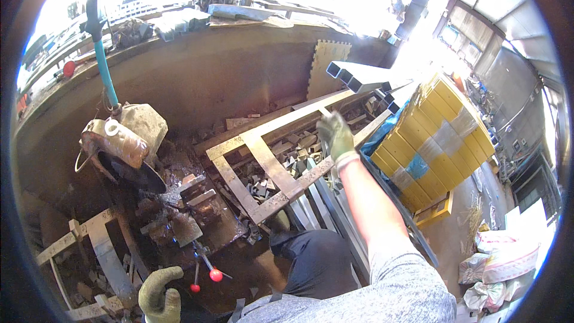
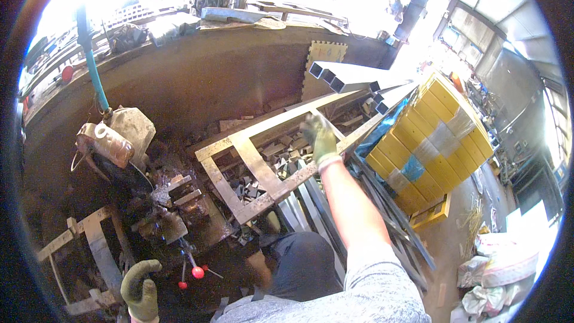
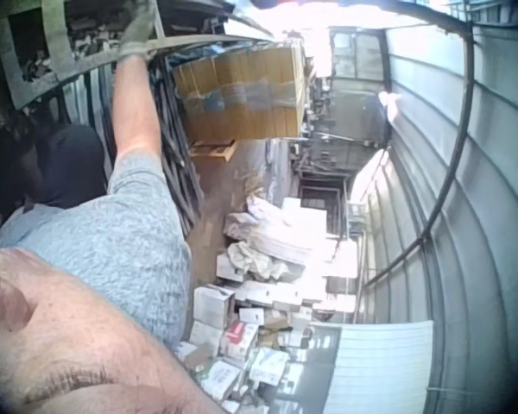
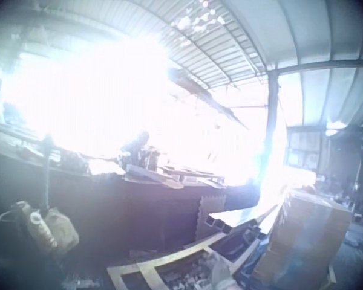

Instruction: The person sits on the floor and uses a chop saw to cut multiple long metal rods. They position each rod in the saw's vise, lower the blade to cut, and then remove the cut pieces, repeating the process for several rods.

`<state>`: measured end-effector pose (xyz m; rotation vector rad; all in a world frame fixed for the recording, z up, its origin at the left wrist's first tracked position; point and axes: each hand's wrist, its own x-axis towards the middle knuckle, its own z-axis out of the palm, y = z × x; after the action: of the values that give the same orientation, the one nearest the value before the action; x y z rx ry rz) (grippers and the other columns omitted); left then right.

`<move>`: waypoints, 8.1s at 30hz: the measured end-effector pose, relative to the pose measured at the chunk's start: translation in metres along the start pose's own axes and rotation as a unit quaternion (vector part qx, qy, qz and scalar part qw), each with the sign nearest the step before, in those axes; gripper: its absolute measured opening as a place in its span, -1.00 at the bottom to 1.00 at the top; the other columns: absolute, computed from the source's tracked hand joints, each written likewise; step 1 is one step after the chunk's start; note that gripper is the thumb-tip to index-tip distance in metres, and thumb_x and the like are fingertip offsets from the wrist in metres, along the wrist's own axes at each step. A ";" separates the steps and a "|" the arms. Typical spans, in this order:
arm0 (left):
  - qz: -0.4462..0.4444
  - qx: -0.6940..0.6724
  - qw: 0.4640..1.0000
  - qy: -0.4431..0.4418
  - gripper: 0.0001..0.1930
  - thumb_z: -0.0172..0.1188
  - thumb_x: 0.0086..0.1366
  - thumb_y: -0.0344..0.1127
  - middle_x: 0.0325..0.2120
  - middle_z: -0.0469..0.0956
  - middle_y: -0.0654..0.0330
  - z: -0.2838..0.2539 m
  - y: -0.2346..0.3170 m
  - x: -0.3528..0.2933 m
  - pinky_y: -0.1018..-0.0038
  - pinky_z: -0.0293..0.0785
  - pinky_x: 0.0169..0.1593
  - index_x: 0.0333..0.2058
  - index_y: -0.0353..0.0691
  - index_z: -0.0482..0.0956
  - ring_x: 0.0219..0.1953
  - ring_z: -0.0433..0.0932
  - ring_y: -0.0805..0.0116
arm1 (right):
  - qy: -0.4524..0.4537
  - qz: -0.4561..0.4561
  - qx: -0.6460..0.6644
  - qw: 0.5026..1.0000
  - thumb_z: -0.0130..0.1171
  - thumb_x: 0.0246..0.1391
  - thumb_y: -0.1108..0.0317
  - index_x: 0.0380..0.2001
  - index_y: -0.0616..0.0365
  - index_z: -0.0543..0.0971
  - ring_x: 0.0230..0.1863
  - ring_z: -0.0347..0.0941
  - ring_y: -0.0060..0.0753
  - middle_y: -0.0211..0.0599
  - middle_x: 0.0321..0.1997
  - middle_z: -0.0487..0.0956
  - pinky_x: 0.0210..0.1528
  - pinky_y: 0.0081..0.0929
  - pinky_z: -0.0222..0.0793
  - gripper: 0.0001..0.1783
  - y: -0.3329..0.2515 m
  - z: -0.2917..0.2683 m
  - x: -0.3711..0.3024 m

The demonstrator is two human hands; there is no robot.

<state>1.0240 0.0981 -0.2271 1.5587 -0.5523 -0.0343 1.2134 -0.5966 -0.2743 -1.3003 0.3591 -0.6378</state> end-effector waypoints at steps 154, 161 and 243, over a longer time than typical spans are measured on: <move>-0.163 0.464 0.759 -0.426 -0.57 0.24 0.65 0.05 0.06 0.92 -0.06 0.203 -0.256 0.076 0.00 0.76 0.26 0.14 -0.08 0.93 0.14 0.89 -0.16 | -0.442 -0.262 -0.627 0.585 0.33 0.25 0.49 0.70 0.16 0.48 0.89 0.19 0.10 0.08 0.88 0.32 0.90 -0.04 0.15 -0.09 0.158 0.223 -0.170; -0.212 0.624 0.535 -0.528 -0.62 0.34 0.57 -0.18 0.35 0.84 0.14 0.209 -0.422 -0.009 -0.04 0.72 0.29 0.25 0.04 0.95 0.35 0.81 0.04 | -0.456 -0.259 -0.639 0.563 0.35 0.29 0.39 0.80 0.08 0.34 0.95 0.03 0.03 -0.05 0.95 0.18 0.96 -0.07 0.01 0.00 0.161 0.218 -0.165; -0.122 -0.339 0.856 0.370 -0.60 0.36 0.77 -0.17 -0.02 0.86 0.03 -0.102 -0.223 0.025 0.17 0.86 0.15 0.32 -0.38 0.71 -0.01 0.87 0.17 | -0.197 -0.604 -0.544 0.549 0.82 -0.17 0.01 -0.05 0.22 0.87 -0.20 0.88 0.08 -0.06 -0.16 0.89 -0.15 0.00 0.76 -0.33 -0.269 0.692 -0.103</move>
<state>1.1533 0.1760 -0.4223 0.8272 0.2682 0.1613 1.4743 -0.0324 0.1450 -2.8766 -0.8307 -1.2996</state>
